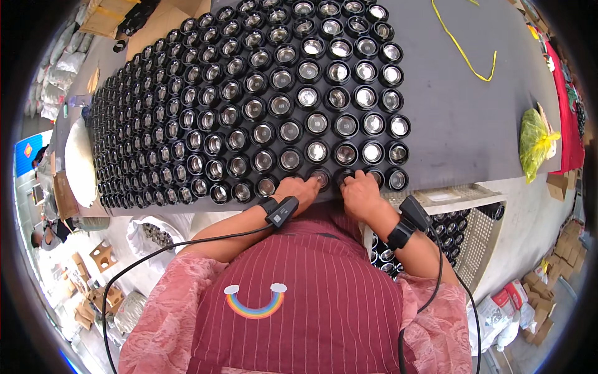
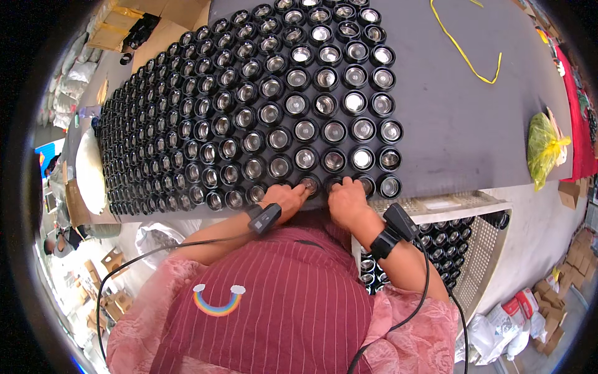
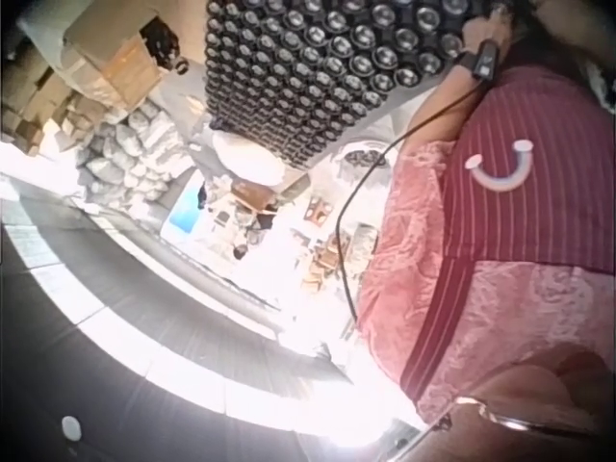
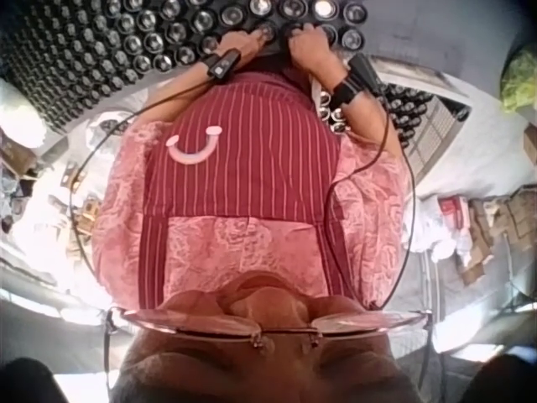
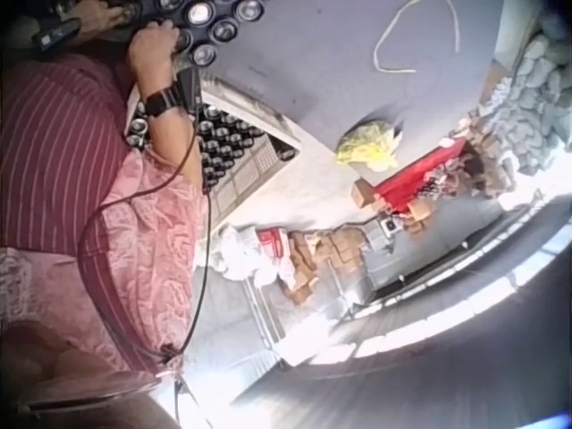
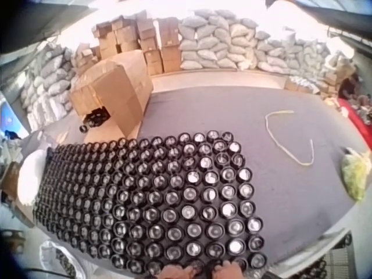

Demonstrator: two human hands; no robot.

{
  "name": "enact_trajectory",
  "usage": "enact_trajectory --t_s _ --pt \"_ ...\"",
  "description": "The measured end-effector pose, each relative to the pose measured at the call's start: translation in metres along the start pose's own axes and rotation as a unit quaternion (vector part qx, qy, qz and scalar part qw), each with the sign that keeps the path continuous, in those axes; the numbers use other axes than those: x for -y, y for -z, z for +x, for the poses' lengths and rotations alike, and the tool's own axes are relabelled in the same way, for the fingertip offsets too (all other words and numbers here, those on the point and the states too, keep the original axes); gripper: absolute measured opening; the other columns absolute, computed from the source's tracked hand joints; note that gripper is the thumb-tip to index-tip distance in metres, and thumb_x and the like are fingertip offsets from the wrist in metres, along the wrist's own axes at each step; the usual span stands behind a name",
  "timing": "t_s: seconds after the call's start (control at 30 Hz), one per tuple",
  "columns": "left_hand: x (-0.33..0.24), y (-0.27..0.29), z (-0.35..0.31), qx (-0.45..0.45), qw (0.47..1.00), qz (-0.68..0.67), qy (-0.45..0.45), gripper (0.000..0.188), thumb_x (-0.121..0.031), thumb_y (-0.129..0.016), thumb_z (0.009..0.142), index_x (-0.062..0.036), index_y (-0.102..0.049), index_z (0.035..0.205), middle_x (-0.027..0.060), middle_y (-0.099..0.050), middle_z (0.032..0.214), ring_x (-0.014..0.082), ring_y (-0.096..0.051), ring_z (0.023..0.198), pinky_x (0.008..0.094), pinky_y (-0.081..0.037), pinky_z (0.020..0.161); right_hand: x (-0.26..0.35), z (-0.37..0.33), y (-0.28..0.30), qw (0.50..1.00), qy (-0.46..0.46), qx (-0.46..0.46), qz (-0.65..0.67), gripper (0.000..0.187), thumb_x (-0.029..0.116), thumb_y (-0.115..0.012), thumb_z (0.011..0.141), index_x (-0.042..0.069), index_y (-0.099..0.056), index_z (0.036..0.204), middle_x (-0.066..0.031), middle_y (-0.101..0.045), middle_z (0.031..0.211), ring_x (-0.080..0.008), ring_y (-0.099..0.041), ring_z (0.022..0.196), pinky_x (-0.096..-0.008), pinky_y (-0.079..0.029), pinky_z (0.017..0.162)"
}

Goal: The recorder is sorting optical lenses on a table and placing them into a plastic crate.

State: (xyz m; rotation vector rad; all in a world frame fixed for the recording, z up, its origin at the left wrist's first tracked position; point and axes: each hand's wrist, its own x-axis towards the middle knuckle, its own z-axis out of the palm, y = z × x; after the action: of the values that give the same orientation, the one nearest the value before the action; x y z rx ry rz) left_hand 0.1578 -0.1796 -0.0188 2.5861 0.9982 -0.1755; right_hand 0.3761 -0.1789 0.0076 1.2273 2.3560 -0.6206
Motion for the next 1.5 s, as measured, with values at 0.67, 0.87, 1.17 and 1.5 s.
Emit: enact_trajectory --t_s 0.67,0.87,1.17,1.5 --pt "0.011 0.034 0.001 -0.109 0.989 -0.097 -0.024 0.03 -0.015 -0.062 0.085 -0.007 -0.062 0.114 0.0052 -0.062 0.107 0.0247 -0.066 0.067 0.0366 -0.055 0.058 -0.006 0.001 0.022 0.949 -0.043 -0.264 0.165 0.033 0.013 -0.061 0.081 0.006 -0.067 0.113 -0.0113 -0.067 0.117 -0.0308 -0.069 0.09 -0.0418 -0.055 0.076" --pt "0.029 0.047 0.027 0.027 0.996 -0.04 0.074 0.04 -0.03 -0.065 0.088 -0.0018 -0.06 0.116 0.0092 -0.058 0.121 0.0315 -0.066 0.083 0.0424 -0.055 0.068 -0.016 0.017 0.015 0.989 -0.067 -0.12 0.063 0.052 0.017 -0.062 0.082 0.005 -0.056 0.133 -0.0129 -0.058 0.135 -0.0279 -0.07 0.092 -0.0397 -0.056 0.076" --pt "0.037 0.04 0.03 0.045 0.995 -0.063 0.062 0.038 -0.029 -0.062 0.091 0.0 -0.06 0.116 0.0111 -0.057 0.126 0.0319 -0.068 0.084 0.0418 -0.056 0.069 -0.021 0.02 0.017 0.989 -0.066 -0.079 0.106 0.053 0.014 -0.058 0.084 0.007 -0.054 0.135 -0.0121 -0.056 0.139 -0.0283 -0.07 0.097 -0.041 -0.057 0.079" --pt "0.031 0.046 0.047 0.071 0.975 -0.148 0.152 0.031 -0.024 -0.067 0.087 0.0005 -0.059 0.104 0.0169 -0.069 0.084 0.0372 -0.069 0.076 0.0459 -0.055 0.065 -0.023 0.029 0.034 0.991 -0.077 -0.014 0.113 0.05 0.015 -0.065 0.08 0.012 -0.06 0.13 -0.007 -0.06 0.133 -0.0266 -0.068 0.102 -0.0393 -0.056 0.08"
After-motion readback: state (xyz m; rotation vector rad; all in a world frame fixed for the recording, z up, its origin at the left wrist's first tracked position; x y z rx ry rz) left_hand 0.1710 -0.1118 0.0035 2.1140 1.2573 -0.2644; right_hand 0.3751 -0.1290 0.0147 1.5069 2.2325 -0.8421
